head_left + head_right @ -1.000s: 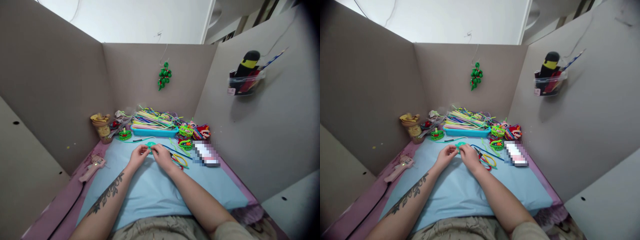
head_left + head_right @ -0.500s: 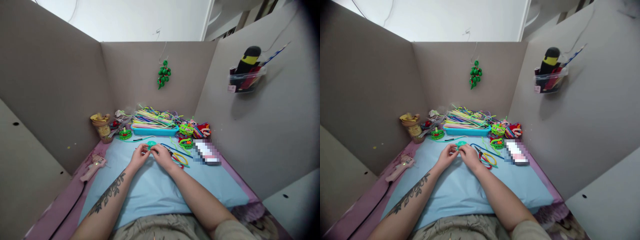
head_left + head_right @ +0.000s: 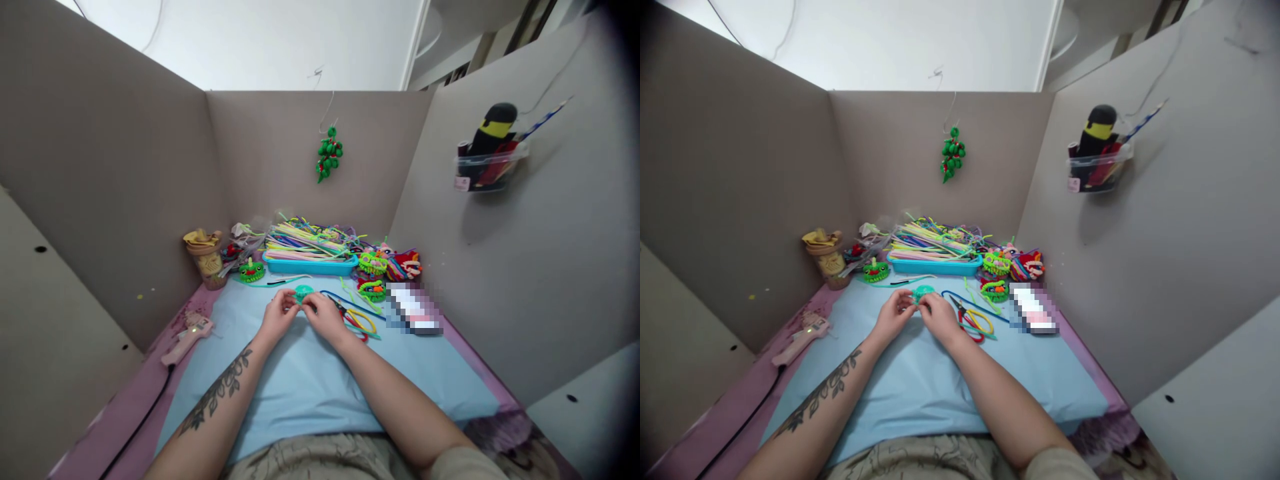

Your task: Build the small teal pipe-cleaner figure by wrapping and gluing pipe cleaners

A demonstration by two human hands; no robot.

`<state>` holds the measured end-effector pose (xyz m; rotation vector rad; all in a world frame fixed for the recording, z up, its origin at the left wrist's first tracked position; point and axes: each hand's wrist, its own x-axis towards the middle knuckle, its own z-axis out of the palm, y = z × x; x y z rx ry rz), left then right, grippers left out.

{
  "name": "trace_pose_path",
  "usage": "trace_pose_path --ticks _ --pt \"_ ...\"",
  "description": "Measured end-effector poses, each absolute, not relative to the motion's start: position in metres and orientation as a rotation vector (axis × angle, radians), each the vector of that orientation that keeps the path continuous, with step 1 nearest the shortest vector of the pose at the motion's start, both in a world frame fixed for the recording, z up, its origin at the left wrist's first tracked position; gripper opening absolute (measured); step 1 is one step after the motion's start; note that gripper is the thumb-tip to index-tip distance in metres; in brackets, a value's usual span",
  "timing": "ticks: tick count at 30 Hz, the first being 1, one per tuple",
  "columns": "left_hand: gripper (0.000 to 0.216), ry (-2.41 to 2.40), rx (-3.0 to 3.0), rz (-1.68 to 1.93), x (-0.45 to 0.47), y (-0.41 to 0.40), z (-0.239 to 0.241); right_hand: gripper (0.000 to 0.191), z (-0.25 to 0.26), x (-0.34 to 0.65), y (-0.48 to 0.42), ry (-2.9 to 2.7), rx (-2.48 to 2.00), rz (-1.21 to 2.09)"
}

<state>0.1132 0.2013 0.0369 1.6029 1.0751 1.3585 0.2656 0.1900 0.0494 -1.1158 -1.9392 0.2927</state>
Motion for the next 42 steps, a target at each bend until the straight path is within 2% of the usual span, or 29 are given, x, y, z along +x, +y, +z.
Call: trace_pose_path --ticks 13,21,42 --pt "0.029 1.050 1.739 1.381 0.111 0.200 0.033 0.012 0.040 0.259 0.194 -1.925 -1.113 0.281" --pt "0.017 1.138 1.937 1.362 0.106 0.197 0.037 0.012 0.037 0.259 0.191 -2.006 -1.128 0.067" --pt "0.016 1.291 2.301 1.278 0.098 0.194 0.034 0.013 0.023 0.253 0.195 -2.043 -1.227 -0.219"
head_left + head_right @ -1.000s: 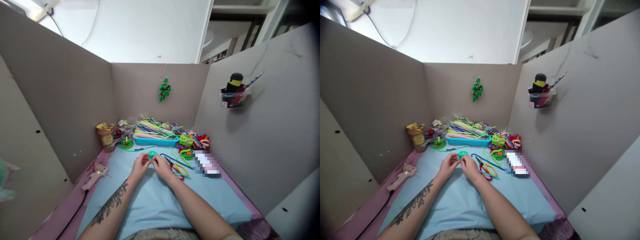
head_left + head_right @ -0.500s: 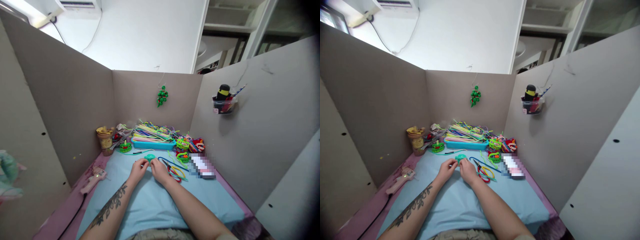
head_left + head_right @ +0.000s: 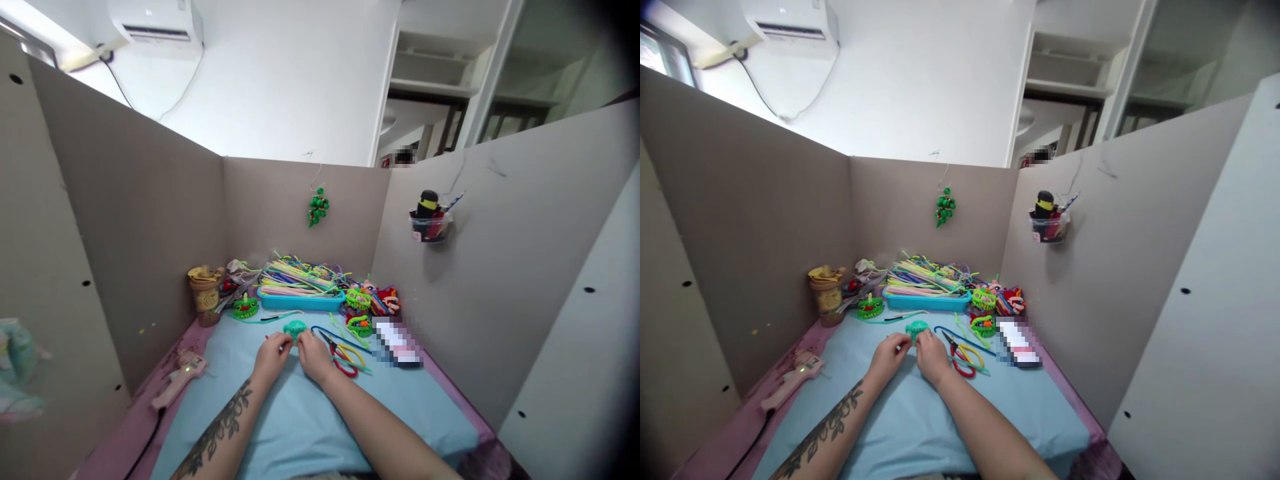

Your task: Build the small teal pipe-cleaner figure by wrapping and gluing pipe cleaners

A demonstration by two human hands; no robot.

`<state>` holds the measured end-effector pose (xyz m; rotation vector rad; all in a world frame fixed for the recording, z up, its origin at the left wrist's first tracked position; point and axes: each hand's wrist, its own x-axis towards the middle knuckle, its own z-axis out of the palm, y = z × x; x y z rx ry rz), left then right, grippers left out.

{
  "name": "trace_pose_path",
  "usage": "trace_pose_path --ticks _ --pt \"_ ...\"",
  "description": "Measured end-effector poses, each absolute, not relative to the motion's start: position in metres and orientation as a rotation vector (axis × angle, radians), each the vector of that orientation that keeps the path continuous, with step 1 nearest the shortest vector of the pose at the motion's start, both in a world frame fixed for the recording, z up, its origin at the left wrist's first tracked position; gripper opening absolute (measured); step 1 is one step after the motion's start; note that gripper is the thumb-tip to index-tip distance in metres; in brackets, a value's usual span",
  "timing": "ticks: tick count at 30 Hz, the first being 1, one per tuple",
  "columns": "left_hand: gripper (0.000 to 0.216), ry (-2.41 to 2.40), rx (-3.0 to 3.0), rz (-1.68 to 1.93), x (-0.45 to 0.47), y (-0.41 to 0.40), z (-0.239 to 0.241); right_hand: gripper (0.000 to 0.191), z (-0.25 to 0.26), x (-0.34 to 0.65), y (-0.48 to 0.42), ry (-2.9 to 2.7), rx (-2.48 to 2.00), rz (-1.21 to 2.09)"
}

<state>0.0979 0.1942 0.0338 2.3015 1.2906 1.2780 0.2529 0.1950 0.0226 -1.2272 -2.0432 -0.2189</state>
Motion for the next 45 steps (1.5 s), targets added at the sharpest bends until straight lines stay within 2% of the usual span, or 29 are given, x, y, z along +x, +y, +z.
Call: trace_pose_path --ticks 14,26,45 --pt "0.018 1.397 2.366 1.283 0.101 0.191 0.037 0.014 0.022 0.254 0.197 -2.014 -1.178 -0.146" --pt "0.017 1.398 2.360 1.240 0.107 0.191 0.039 0.015 0.029 0.262 0.194 -1.976 -1.130 0.081" --pt "0.020 1.292 1.913 1.386 0.111 0.196 0.042 0.011 0.043 0.263 0.189 -1.700 -0.994 0.394"
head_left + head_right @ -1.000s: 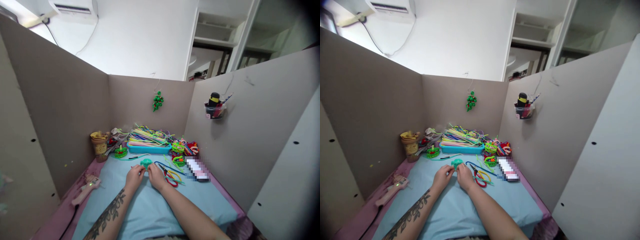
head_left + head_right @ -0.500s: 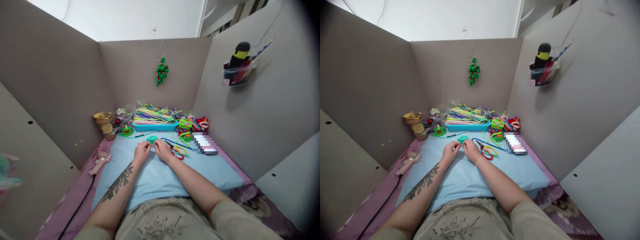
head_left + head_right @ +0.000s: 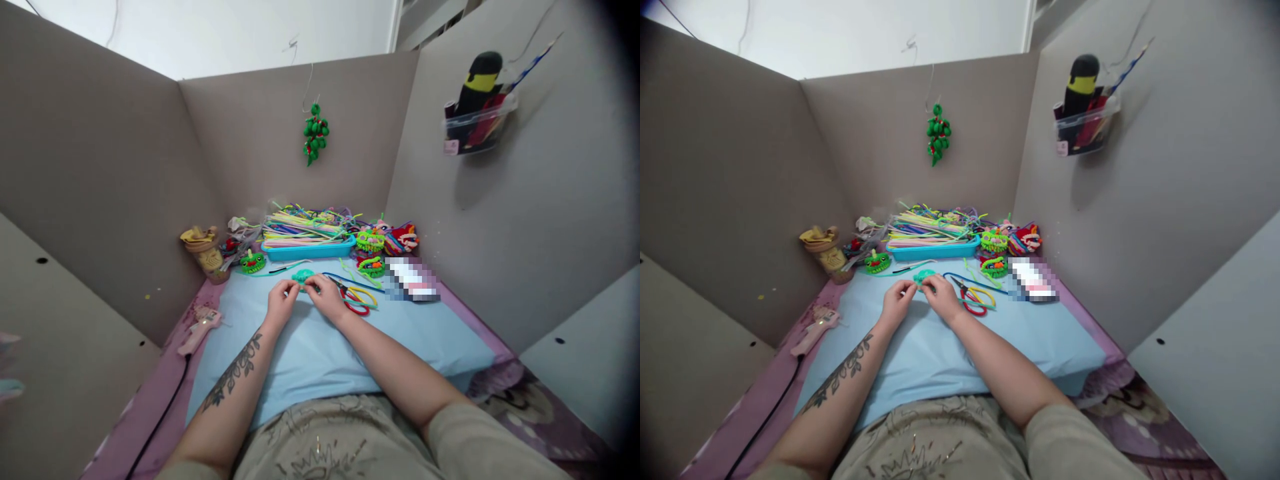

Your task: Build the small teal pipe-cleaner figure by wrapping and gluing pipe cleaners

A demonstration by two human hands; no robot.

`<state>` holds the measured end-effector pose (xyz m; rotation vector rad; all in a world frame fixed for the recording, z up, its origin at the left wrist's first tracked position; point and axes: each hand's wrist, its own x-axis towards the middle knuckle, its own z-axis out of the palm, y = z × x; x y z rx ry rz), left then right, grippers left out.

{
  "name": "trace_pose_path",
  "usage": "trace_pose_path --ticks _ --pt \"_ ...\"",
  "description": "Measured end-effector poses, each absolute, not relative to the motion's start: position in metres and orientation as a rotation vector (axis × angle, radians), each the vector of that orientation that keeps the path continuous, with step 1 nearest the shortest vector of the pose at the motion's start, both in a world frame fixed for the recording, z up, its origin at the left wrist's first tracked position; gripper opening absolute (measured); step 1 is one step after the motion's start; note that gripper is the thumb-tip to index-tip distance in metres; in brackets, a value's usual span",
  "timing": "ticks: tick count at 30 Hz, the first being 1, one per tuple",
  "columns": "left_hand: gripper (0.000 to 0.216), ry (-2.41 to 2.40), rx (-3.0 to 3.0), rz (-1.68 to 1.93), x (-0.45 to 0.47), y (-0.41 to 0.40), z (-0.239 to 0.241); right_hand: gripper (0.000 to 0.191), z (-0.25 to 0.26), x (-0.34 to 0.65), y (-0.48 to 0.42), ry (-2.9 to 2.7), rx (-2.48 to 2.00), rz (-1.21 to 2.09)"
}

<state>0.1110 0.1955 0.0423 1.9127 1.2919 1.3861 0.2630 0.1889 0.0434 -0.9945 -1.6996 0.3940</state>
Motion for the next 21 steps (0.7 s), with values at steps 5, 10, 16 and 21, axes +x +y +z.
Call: trace_pose_path --ticks 5,10,16,21 --pt "0.020 1.285 1.784 1.454 0.118 0.193 0.051 0.014 0.043 0.256 0.192 -1.441 -0.985 0.670" --pt "0.022 1.172 1.571 1.477 0.134 0.192 0.059 0.023 0.039 0.258 0.200 -1.142 -0.854 1.061" --pt "0.021 1.147 1.443 1.491 0.142 0.188 0.054 0.022 0.038 0.265 0.204 -1.139 -0.837 1.069" --pt "0.022 1.142 1.449 1.487 0.139 0.189 0.047 0.021 0.038 0.263 0.205 -1.145 -0.814 1.135"
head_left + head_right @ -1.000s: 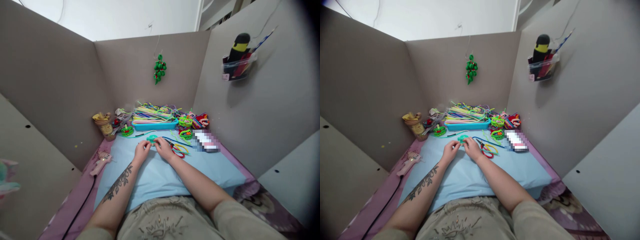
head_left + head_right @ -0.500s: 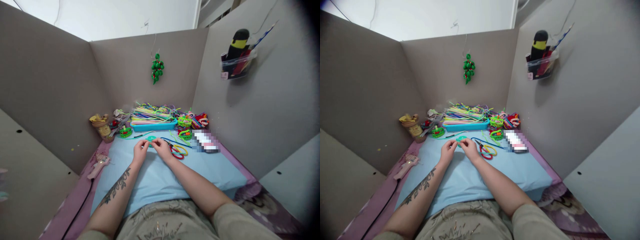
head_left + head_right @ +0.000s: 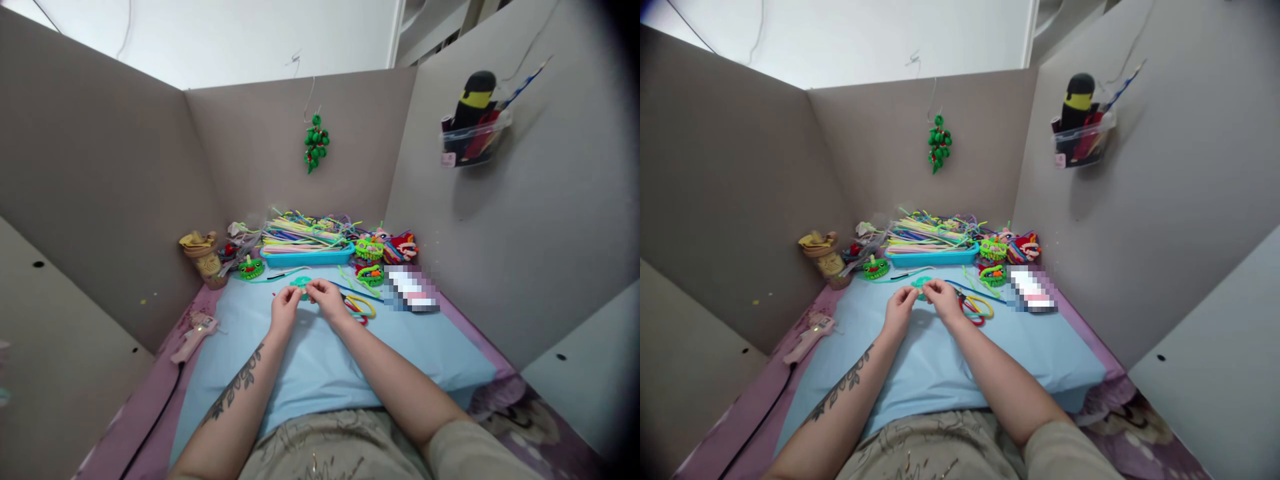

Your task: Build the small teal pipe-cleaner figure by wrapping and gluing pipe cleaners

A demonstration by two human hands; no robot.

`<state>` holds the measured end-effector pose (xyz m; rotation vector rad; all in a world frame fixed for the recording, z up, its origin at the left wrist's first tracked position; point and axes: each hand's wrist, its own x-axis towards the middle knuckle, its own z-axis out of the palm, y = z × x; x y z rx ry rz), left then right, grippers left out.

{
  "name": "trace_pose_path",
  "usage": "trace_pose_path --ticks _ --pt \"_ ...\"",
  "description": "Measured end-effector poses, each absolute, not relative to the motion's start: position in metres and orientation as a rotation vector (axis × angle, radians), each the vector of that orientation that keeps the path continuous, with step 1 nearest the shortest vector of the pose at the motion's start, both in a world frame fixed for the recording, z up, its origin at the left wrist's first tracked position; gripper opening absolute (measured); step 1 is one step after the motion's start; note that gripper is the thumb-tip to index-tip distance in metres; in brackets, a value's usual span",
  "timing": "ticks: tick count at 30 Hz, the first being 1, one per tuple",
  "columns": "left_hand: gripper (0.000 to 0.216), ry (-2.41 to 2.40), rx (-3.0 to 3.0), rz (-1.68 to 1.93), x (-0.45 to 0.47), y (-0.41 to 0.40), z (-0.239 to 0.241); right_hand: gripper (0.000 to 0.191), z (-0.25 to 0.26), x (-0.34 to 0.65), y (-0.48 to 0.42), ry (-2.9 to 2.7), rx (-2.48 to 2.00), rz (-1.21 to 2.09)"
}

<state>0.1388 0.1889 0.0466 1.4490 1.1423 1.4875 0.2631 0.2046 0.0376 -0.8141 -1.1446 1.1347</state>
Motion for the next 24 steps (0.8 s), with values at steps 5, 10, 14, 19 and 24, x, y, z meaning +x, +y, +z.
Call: trace_pose_path --ticks 5,10,14,19,24 --pt "0.024 1.098 1.378 1.526 0.144 0.186 0.047 0.020 0.041 0.254 0.199 -0.961 -0.720 1.322" --pt "0.023 1.085 1.258 1.585 0.152 0.182 0.050 0.021 0.041 0.245 0.194 -0.888 -0.665 1.318" --pt "0.022 1.100 1.199 1.618 0.153 0.183 0.048 0.018 0.036 0.244 0.196 -0.968 -0.723 1.201" --pt "0.027 1.075 1.156 1.470 0.146 0.184 0.047 0.016 0.034 0.251 0.201 -1.111 -0.803 1.132" --pt "0.035 0.892 1.090 1.207 0.134 0.183 0.053 0.016 0.040 0.263 0.201 -1.127 -0.815 1.267"
